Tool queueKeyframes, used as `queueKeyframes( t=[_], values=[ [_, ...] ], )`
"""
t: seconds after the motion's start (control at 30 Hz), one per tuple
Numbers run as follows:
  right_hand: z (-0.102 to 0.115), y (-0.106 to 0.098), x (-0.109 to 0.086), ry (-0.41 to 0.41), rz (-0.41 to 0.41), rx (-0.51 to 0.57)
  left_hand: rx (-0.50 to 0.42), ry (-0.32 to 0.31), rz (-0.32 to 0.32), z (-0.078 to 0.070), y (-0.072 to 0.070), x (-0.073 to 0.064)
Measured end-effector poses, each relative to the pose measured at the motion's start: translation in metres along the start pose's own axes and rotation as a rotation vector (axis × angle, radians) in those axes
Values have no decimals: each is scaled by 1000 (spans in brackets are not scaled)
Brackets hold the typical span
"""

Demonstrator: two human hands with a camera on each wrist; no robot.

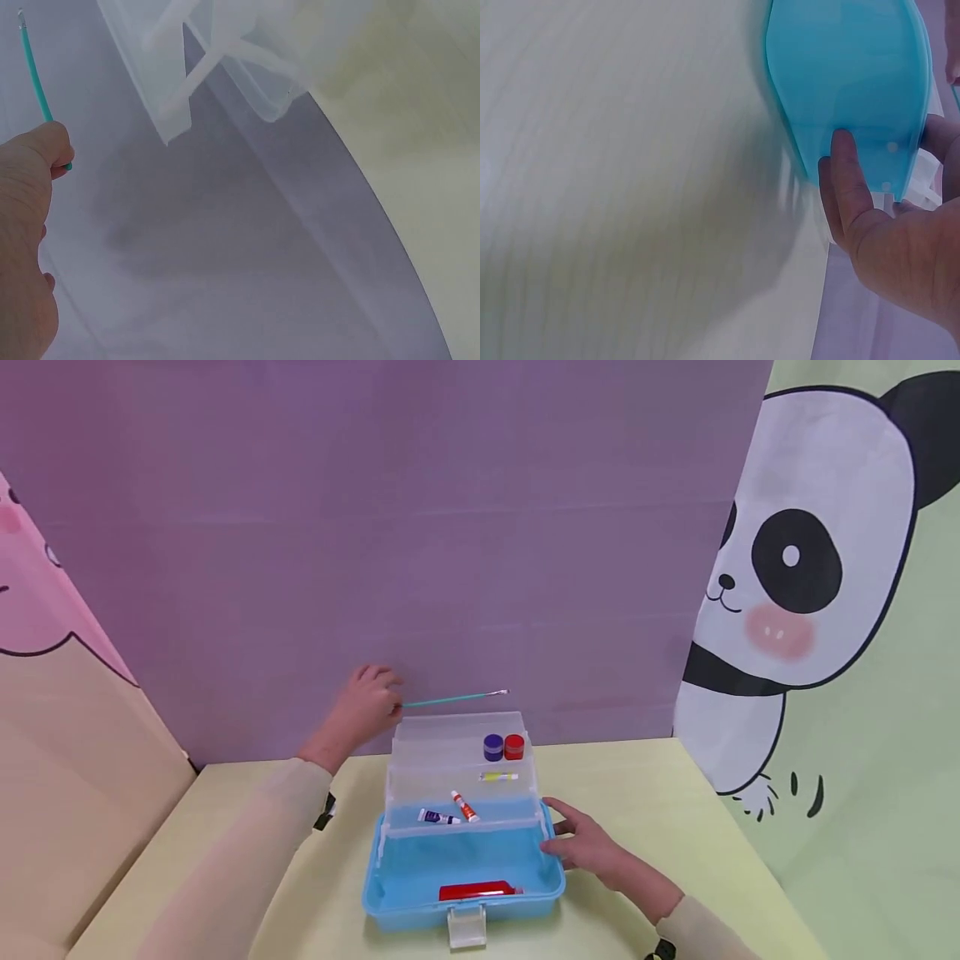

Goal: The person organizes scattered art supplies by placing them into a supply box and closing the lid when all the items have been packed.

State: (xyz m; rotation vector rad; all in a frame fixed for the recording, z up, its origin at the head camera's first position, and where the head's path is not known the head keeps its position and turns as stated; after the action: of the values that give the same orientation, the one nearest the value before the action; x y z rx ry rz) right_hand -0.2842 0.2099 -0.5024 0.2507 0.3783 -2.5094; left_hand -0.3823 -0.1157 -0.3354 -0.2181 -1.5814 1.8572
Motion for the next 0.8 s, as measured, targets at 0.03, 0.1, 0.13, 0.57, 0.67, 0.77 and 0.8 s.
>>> queueKeyframes(
  t=[0.03,0.1,0.13,0.57,0.67,0.77,0.8],
  values=[
    [0,-1,0,4,-7,-4,-2,1,5,-1,2,3],
    [-1,-1,-1,10,-13,-8,-1,4,11,-2,8,8],
    [-1,-1,-1,11,-14,-6,-1,4,15,-2,10,9],
    [4,0,-1,2,-13,-13,-30,23,-11,-5,22,11],
    [4,0,-1,-5,-11,-12,-45,24,-5,-5,22,11],
    [4,0,-2,-7,-8,-7,-55,25,-2,-5,24,12],
    [3,1,-2,-5,-8,-5,-59,25,2,-5,24,13]
  ],
)
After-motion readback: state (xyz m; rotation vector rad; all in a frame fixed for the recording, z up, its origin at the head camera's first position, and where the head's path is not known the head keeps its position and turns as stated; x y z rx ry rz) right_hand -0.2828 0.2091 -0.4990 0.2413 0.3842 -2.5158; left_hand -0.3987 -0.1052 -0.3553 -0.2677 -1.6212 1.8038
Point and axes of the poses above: each hand's wrist, its own x-axis towards the middle knuckle, its own y-axis out of the palm, z = x × y, the point moved 6 cm from there along x, towards the middle knuckle, and after that the axes turned 13 degrees about z, right-handed, at the moved point
